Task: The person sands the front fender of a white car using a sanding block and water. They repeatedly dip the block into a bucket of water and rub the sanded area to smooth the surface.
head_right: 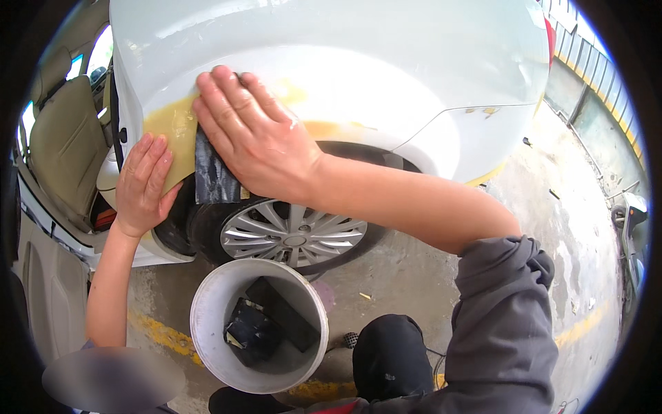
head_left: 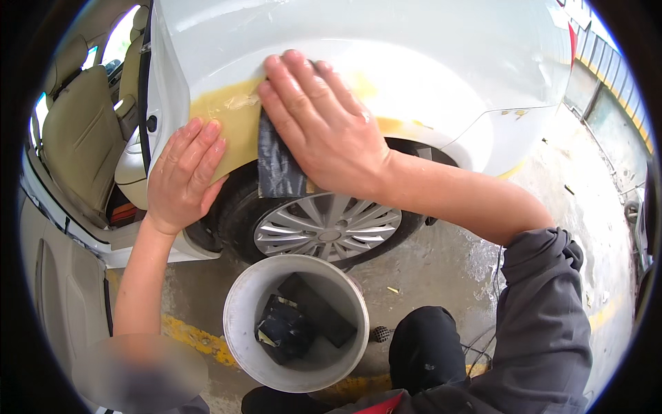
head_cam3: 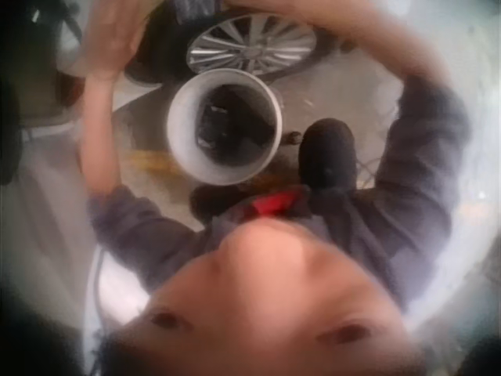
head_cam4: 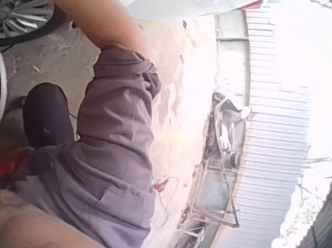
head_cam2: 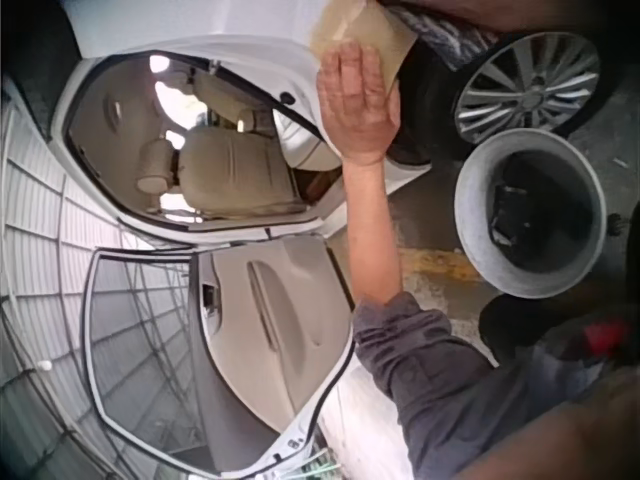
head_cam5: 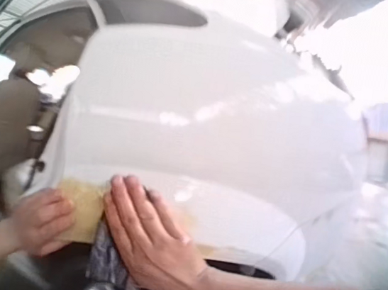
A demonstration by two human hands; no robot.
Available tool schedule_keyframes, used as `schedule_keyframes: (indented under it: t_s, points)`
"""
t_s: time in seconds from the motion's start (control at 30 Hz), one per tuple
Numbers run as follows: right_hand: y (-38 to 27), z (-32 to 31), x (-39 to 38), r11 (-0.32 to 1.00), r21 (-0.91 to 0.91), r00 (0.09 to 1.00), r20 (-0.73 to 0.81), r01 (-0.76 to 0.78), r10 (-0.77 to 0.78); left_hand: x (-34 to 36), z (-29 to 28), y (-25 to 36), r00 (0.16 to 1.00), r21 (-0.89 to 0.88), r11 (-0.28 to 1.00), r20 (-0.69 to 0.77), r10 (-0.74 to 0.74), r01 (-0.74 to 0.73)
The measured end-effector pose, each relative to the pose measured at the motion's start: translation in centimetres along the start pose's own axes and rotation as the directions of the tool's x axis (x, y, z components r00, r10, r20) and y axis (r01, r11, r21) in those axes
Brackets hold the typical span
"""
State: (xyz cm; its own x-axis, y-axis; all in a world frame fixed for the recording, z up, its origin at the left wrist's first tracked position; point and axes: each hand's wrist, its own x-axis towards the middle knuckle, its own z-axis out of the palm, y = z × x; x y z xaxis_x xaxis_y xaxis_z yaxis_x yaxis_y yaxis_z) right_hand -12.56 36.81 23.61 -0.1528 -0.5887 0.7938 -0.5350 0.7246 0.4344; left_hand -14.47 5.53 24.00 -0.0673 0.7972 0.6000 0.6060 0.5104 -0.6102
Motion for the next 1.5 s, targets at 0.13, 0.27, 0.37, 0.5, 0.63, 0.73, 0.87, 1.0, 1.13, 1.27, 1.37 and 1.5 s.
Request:
schedule_keyframes:
  t_s: [0.13,0.27,0.37,0.5,0.63,0.73,0.87,1.0,1.13,1.27,1.37,1.5]
  points:
    - [5.5,-1.9,-4.0,1.000,-0.012,1.000,-0.001,0.027,-0.027,-1.6,-0.5,-0.5,0.999,-0.030,0.999,0.025,-0.037,0.038]
    - [3.1,-1.4,-4.1,0.992,-0.096,0.994,0.052,-0.088,0.093,-2.4,0.0,-0.7,0.999,0.000,0.999,-0.029,-0.046,0.046]
    - [-1.3,0.9,0.7,1.000,-0.020,1.000,-0.006,0.022,-0.022,-2.9,-0.1,-0.6,0.999,-0.042,0.998,0.002,-0.052,0.052]
    - [3.1,-1.4,-1.3,0.999,-0.006,0.998,0.044,0.051,-0.051,-3.0,-0.7,-0.4,0.999,-0.061,0.997,-0.003,-0.053,0.053]
    - [2.5,-1.3,-1.6,0.999,-0.018,0.999,-0.018,-0.049,0.049,-2.6,0.0,-0.3,0.998,-0.019,0.998,-0.016,-0.058,0.058]
    - [-0.2,0.1,1.1,0.993,0.000,0.992,0.034,0.121,-0.121,-2.9,0.0,-0.3,0.998,-0.037,0.998,-0.002,-0.057,0.057]
    - [5.2,-2.4,-2.0,0.997,-0.073,0.998,0.066,0.022,-0.017,-3.3,-0.1,-0.3,0.999,-0.033,0.998,-0.003,-0.046,0.046]
    - [1.8,-1.1,0.2,0.999,-0.043,0.999,0.026,0.021,-0.020,-2.4,0.0,0.0,0.996,-0.043,0.996,-0.048,-0.079,0.077]
    - [-0.2,0.3,2.9,0.988,0.099,0.992,0.040,0.116,-0.120,-3.4,-0.1,-0.1,0.996,-0.074,0.993,-0.013,-0.088,0.087]
    - [2.8,-1.9,-0.1,1.000,-0.014,0.999,0.022,0.028,-0.027,-6.1,0.1,0.2,0.984,0.001,0.989,-0.101,-0.145,0.146]
    - [-0.7,0.2,2.7,0.993,-0.066,0.996,0.025,0.093,-0.091,-5.9,1.0,0.1,0.982,-0.001,0.990,-0.130,-0.140,0.141]
    - [-2.4,1.4,5.5,0.982,0.012,0.982,0.026,0.187,-0.187,-6.5,0.6,0.3,0.988,0.013,0.990,-0.078,-0.136,0.137]
